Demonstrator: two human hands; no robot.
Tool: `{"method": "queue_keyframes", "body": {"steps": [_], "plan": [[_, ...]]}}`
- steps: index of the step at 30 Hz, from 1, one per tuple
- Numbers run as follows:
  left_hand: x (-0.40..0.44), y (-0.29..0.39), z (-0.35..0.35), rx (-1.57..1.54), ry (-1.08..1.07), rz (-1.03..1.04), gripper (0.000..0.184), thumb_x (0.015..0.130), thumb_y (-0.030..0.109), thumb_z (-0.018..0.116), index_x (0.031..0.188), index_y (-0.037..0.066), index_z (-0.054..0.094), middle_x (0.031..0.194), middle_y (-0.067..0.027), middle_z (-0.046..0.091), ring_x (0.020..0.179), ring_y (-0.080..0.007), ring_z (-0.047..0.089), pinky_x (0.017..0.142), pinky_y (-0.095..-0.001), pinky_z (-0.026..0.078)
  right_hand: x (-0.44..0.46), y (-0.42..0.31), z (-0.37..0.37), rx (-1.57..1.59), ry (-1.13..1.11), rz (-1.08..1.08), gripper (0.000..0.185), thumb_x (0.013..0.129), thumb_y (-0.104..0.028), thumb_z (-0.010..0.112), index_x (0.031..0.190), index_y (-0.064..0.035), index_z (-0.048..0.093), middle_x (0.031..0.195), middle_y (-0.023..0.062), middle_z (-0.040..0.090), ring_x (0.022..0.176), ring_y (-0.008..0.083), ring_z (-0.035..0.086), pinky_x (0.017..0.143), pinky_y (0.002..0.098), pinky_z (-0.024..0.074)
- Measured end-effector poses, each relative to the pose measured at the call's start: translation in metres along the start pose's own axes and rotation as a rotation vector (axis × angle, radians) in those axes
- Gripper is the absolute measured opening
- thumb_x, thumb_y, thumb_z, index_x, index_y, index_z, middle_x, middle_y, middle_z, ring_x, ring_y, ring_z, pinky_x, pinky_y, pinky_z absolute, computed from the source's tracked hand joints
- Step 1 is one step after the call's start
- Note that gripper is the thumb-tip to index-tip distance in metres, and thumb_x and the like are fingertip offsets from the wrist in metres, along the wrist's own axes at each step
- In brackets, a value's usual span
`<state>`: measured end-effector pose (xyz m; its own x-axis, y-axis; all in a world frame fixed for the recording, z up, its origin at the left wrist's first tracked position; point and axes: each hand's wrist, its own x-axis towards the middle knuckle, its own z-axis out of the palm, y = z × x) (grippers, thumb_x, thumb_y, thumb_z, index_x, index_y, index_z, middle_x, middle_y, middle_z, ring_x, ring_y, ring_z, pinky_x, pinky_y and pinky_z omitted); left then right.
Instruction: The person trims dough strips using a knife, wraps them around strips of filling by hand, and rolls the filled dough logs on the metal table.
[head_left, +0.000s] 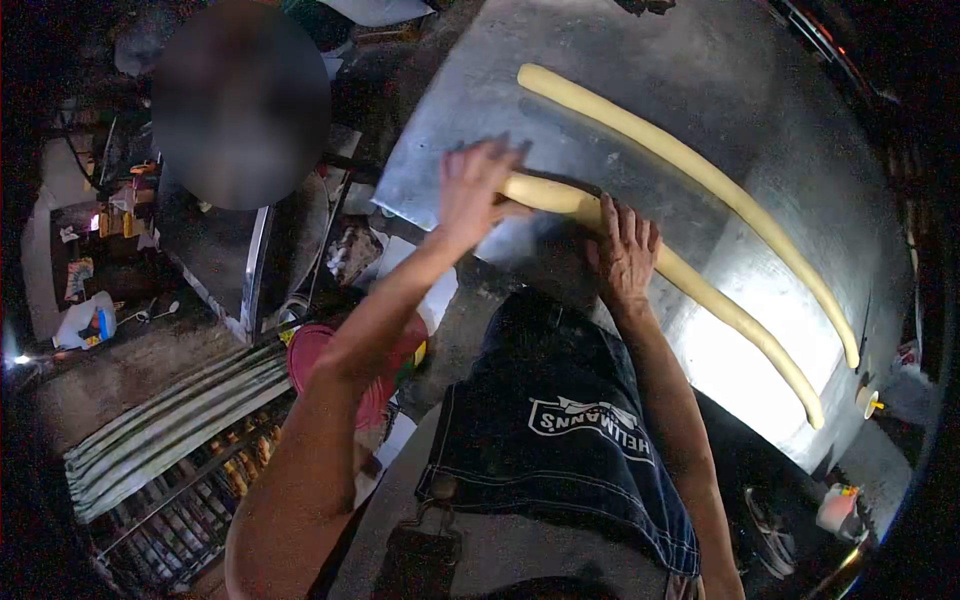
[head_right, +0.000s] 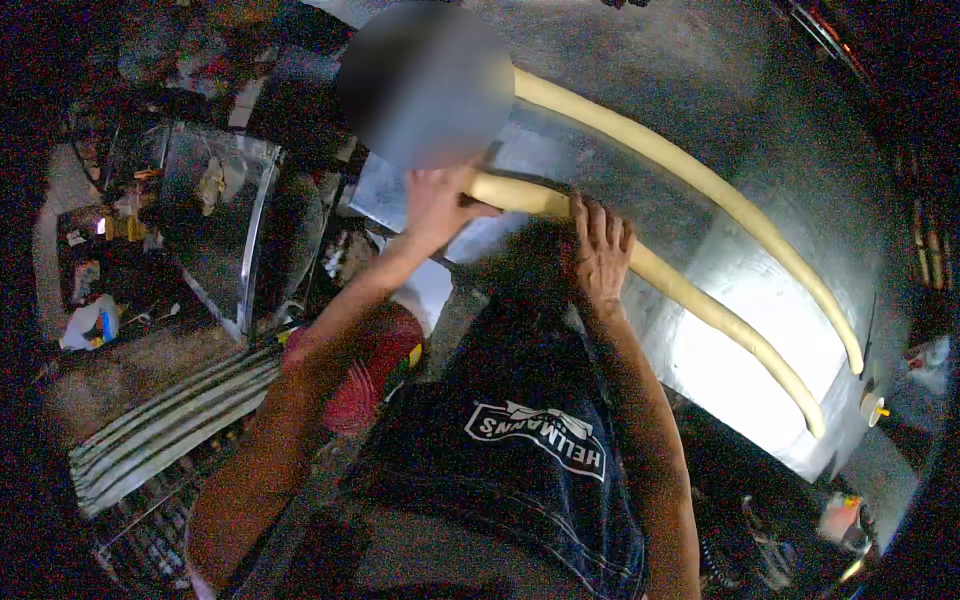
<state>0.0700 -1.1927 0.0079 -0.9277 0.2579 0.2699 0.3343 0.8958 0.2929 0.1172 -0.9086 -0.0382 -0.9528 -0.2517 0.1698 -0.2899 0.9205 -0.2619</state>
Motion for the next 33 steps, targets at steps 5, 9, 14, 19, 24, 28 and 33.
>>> {"method": "queue_keyframes", "body": {"steps": [5,9,14,19,24,28,33], "plan": [[-0.025,-0.038,-0.03,-0.173,0.008,-0.204,0.081,0.083,0.037,0.092,0.15,0.007,0.056,0.143,-0.02,0.06,0.123,-0.0413,0.063,0.108,-0.0492,0.05,0.028,-0.034,-0.106,0.764,0.027,-0.099,0.051,0.093,-0.029,0.079,0.139,-0.0089,0.065,0.137,0.0152,0.065,0.124,0.0331,0.061,0.111,0.051,0.0429],[-0.032,-0.036,0.003,-0.392,-0.024,-0.318,0.093,0.08,0.039,0.095,0.154,0.006,0.05,0.135,-0.018,0.058,0.111,-0.0312,0.067,0.099,-0.0447,0.055,0.027,-0.061,-0.228,1.68,0.289,-0.307,0.054,0.07,-0.036,0.086,0.114,-0.007,0.075,0.108,0.0147,0.07,0.107,0.0348,0.067,0.09,0.0499,0.0538],[-0.034,-0.046,0.012,-0.389,-0.001,-0.346,0.101,0.073,0.04,0.099,0.156,0.009,0.05,0.125,-0.0149,0.056,0.113,-0.0286,0.062,0.098,-0.0431,0.054,-0.043,-0.028,-0.316,1.72,-0.068,-0.185,0.027,0.075,-0.025,0.078,0.095,-0.0074,0.072,0.098,0.0099,0.067,0.096,0.0289,0.068,0.082,0.0457,0.056],[-0.035,-0.05,0.011,-0.355,-0.016,-0.231,0.101,0.068,0.037,0.101,0.153,0.008,0.053,0.128,-0.0144,0.056,0.111,-0.0311,0.061,0.097,-0.0398,0.054,-0.071,-0.013,-0.364,1.286,-0.506,0.058,0.019,0.087,-0.02,0.07,0.1,-0.0067,0.072,0.101,0.0076,0.07,0.09,0.022,0.07,0.075,0.0372,0.0564],[-0.037,-0.061,0.012,-0.441,0.005,-0.126,0.101,0.068,0.034,0.101,0.153,0.007,0.053,0.122,-0.0123,0.057,0.097,-0.0262,0.06,0.088,-0.0382,0.054,-0.046,-0.106,-0.376,0.856,-0.901,0.301,0.015,0.099,-0.015,0.062,0.104,-0.006,0.073,0.104,0.0054,0.073,0.085,0.015,0.071,0.068,0.0287,0.0568],[-0.042,-0.075,0.006,-0.587,-0.056,-0.095,0.102,0.07,0.029,0.1,0.157,0.009,0.049,0.119,-0.0114,0.058,0.09,-0.0236,0.057,0.084,-0.0378,0.053,-0.106,-0.137,-0.392,0.588,-1.11,0.467,0.017,0.106,-0.013,0.058,0.107,-0.0056,0.073,0.106,0.0041,0.075,0.081,0.0109,0.072,0.063,0.0236,0.057],[-0.039,-0.082,0.007,-0.684,-0.155,-0.042,0.095,0.076,0.024,0.095,0.156,0.005,0.048,0.122,-0.0134,0.059,0.098,-0.0282,0.061,0.088,-0.0411,0.053,-0.079,-0.192,-0.335,0.583,-0.624,0.323,0.017,0.102,-0.011,0.062,0.115,-0.0039,0.071,0.115,0.0076,0.072,0.095,0.0168,0.069,0.077,0.0284,0.0544]]}}
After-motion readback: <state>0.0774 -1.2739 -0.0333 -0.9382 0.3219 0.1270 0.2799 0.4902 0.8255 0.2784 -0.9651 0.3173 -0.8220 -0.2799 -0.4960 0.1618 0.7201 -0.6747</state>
